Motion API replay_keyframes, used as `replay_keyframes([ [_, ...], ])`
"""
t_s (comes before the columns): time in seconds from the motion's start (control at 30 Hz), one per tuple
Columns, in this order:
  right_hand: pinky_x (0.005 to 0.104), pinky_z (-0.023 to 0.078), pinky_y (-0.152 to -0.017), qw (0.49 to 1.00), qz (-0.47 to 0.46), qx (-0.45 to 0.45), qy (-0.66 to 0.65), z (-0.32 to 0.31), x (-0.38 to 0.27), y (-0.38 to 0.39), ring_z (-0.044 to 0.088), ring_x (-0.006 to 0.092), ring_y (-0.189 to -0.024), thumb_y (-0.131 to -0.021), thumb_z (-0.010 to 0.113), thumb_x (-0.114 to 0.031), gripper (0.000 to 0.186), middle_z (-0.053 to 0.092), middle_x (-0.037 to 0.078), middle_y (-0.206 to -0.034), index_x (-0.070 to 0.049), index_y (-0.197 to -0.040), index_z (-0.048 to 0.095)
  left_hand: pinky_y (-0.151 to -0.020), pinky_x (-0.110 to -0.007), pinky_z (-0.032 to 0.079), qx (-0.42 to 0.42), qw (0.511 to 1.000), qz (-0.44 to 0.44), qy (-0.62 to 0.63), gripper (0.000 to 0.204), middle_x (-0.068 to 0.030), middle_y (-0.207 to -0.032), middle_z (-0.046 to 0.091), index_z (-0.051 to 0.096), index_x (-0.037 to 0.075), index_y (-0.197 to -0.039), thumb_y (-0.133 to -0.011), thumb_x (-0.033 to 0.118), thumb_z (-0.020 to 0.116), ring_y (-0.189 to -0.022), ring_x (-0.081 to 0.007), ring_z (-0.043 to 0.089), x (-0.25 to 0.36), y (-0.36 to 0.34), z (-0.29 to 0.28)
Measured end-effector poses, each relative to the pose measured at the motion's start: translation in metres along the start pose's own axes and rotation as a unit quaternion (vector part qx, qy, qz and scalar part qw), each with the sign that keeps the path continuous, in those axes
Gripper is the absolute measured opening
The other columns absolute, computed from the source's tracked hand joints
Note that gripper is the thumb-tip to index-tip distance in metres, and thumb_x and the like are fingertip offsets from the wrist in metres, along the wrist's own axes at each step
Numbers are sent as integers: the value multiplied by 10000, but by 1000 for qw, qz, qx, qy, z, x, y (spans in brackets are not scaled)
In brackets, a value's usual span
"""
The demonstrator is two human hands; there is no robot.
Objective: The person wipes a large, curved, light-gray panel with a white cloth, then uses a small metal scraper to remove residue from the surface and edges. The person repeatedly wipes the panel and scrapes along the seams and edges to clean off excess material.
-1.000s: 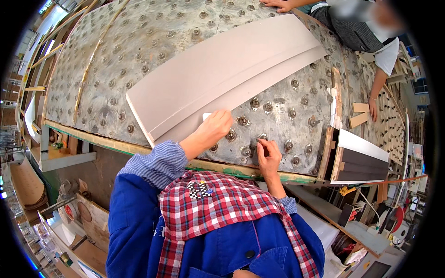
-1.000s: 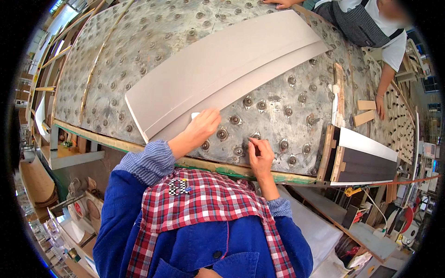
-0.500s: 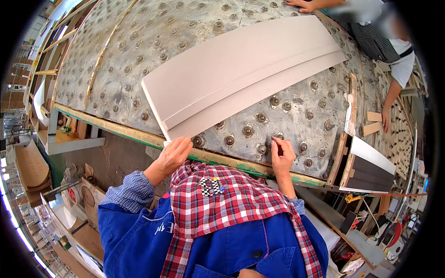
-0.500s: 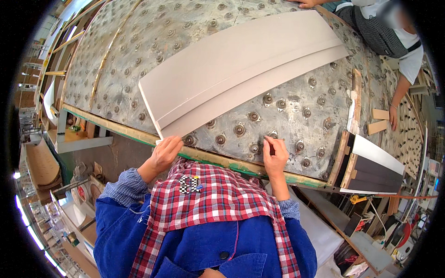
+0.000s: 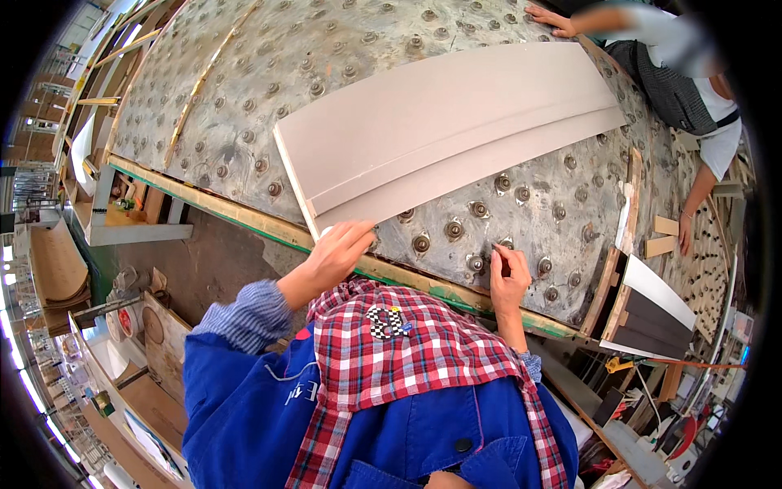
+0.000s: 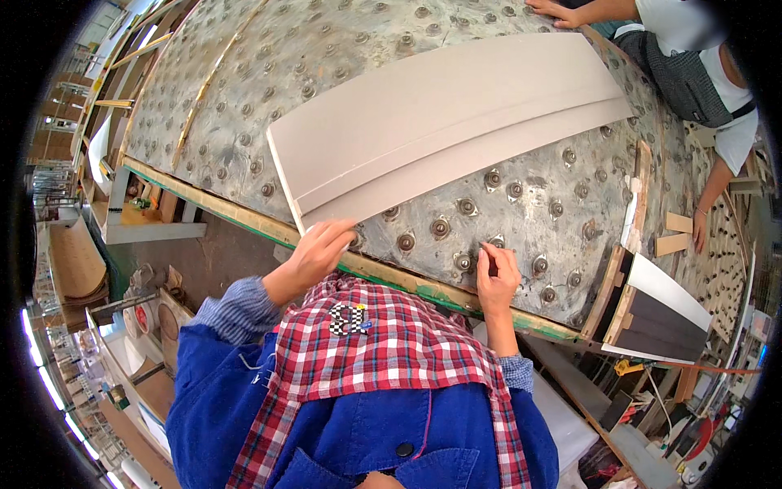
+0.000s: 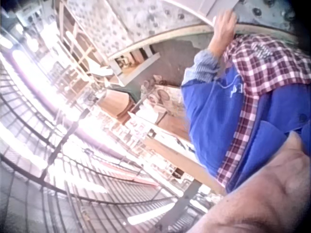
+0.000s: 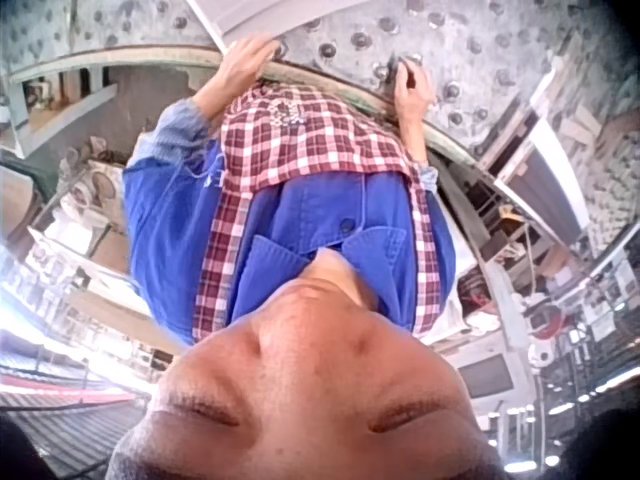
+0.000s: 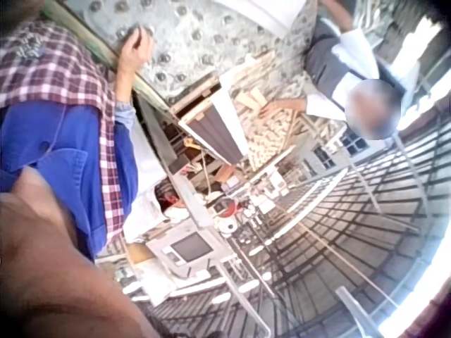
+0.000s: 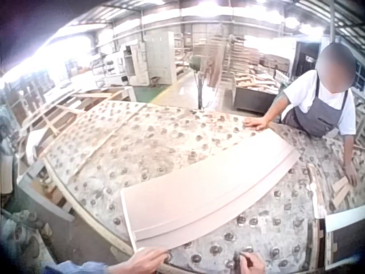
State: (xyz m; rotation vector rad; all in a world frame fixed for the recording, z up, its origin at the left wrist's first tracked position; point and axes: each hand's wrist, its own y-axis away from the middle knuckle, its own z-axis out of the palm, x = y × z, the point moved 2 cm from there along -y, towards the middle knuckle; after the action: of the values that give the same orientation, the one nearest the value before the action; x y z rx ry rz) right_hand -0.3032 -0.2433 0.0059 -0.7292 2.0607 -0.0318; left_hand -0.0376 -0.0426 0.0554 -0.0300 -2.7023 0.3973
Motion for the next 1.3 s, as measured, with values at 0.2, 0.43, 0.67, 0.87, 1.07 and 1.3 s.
replay_keyframes([
  [0.2, 261, 448, -574, 1000, 21, -3, 3, -3, -2, 0, 560, 152, -639, -811, 670, 14, 145, 600, 86, -784, -18, -952, 688, -864, -375, 485, -17, 998, 53, -21, 288, -152, -1109, 558, 575, -26, -989, -711, 48, 589, -1026, -307, 568, -13, -13, 10],
  [0.43, 252, 439, -560, 1000, -3, 0, 13, 1, -5, -2, 556, 139, -632, -812, 668, 16, 144, 602, 80, -783, -19, -950, 690, -836, -382, 495, -106, 991, 53, -55, 328, -151, -1087, 567, 578, -34, -1017, -699, 42, 601, -998, -308, 580, -26, 63, -28],
  [0.67, 254, 445, -544, 1000, 17, 1, 10, 1, -5, -2, 566, 147, -607, -803, 670, 4, 134, 614, 80, -786, -19, -933, 690, -869, -421, 476, -59, 998, -28, 23, 411, -151, -1135, 551, 568, 6, -1075, -673, 2, 653, -1032, -334, 559, -31, 70, -36],
  [0.87, 296, 481, -588, 1000, 5, 1, 4, 3, -4, -3, 607, 208, -663, -788, 683, -7, 127, 629, 96, -783, -28, -913, 691, -1087, -474, 287, -38, 999, 19, -30, 443, -202, -1425, 336, 492, -12, -1244, -845, 121, 633, -1318, -336, 348, -22, -60, 29],
  [1.07, 288, 483, -591, 1000, 7, 15, 5, 1, -7, -3, 601, 202, -644, -790, 684, 1, 133, 620, 108, -781, -14, -922, 686, -1139, -472, 208, 4, 995, 94, -22, 475, -208, -1481, 272, 436, -65, -1288, -899, 182, 551, -1387, -320, 259, 7, -212, 91],
  [1.3, 296, 489, -604, 999, 1, 43, 25, -2, -5, -2, 605, 214, -662, -789, 686, 0, 152, 627, 103, -792, -26, -939, 686, -1143, -450, 209, -56, 992, 86, -70, 535, -185, -1505, 260, 409, -75, -1331, -881, 171, 562, -1403, -299, 244, -4, -177, 88],
])
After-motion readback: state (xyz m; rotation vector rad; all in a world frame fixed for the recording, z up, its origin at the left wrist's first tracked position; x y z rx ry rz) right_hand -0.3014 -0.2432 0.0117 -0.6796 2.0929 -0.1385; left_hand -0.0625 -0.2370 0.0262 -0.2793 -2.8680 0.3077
